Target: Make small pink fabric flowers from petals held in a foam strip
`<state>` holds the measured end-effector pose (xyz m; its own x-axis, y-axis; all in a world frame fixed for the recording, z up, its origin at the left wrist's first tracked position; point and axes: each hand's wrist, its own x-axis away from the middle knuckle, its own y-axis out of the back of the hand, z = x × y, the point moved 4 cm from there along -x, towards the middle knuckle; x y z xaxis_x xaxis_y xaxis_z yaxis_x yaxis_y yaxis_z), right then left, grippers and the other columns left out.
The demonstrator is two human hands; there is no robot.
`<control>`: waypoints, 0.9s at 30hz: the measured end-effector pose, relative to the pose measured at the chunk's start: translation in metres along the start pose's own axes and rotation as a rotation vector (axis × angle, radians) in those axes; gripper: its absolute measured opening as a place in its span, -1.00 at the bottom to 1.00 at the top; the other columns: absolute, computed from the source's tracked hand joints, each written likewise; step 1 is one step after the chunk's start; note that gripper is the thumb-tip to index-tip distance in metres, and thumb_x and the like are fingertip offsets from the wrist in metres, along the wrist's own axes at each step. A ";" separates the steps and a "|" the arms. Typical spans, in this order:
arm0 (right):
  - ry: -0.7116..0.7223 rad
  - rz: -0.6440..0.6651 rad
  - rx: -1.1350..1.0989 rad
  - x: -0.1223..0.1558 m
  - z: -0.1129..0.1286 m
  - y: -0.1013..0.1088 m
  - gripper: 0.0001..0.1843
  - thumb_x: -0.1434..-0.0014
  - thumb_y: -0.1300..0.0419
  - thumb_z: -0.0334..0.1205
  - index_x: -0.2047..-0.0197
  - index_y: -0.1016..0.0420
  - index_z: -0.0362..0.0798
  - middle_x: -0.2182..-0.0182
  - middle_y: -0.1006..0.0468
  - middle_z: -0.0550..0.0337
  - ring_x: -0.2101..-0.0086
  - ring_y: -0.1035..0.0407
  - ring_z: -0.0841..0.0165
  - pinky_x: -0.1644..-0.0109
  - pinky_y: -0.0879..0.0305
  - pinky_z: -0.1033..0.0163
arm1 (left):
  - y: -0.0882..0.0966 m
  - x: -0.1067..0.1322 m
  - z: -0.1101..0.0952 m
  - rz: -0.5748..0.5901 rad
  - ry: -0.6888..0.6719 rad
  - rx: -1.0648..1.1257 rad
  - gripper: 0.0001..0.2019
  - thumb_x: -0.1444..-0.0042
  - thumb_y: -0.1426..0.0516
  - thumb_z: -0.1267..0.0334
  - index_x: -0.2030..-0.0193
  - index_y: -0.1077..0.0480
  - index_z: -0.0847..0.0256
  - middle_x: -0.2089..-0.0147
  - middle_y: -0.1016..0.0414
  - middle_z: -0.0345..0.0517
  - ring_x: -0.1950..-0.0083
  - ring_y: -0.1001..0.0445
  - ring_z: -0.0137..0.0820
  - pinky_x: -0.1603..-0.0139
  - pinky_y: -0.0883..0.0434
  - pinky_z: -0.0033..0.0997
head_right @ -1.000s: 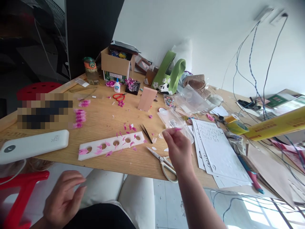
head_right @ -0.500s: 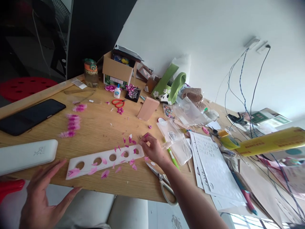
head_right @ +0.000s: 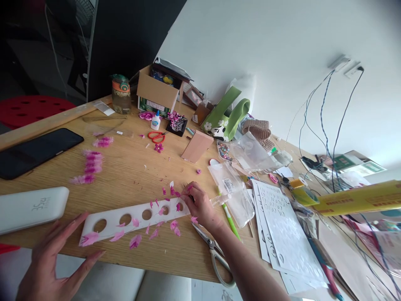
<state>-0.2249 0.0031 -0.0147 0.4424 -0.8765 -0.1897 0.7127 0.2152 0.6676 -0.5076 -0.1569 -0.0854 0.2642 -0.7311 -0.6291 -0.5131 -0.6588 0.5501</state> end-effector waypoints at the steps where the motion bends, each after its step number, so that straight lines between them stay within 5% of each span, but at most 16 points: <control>1: 0.007 0.003 0.010 0.000 0.000 0.000 -0.82 -0.23 -0.13 -0.22 0.39 -0.49 -0.02 0.39 -0.45 0.15 0.38 -0.33 0.31 0.29 -0.29 0.22 | 0.000 0.000 0.000 -0.002 0.001 0.001 -0.26 -0.02 -0.26 -0.05 -0.32 -0.21 0.15 -0.04 -0.54 0.11 -0.09 -0.45 0.00 -0.22 -0.33 0.04; 10: 0.130 0.062 0.153 0.003 -0.003 -0.005 -0.84 -0.30 -0.06 -0.28 0.29 -0.44 -0.04 0.33 -0.42 0.08 0.33 -0.32 0.28 0.25 -0.31 0.18 | 0.000 -0.003 -0.001 -0.016 -0.055 -0.024 -0.37 -0.10 -0.21 0.00 -0.27 -0.24 0.17 0.01 -0.57 0.10 0.01 -0.51 -0.04 -0.05 -0.40 -0.05; 27: 0.228 0.097 0.237 0.003 -0.013 -0.006 -0.86 -0.32 -0.04 -0.36 0.29 -0.32 -0.02 0.34 -0.37 0.07 0.31 -0.29 0.28 0.28 -0.28 0.20 | 0.000 -0.001 -0.003 0.079 0.013 -0.021 -0.47 -0.23 -0.10 0.08 -0.31 -0.15 0.12 -0.06 -0.51 0.07 -0.10 -0.41 -0.04 -0.15 -0.31 0.05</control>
<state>-0.2206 0.0049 -0.0287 0.6312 -0.7323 -0.2557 0.5268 0.1628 0.8342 -0.5048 -0.1569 -0.0831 0.2338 -0.7831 -0.5763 -0.5153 -0.6025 0.6095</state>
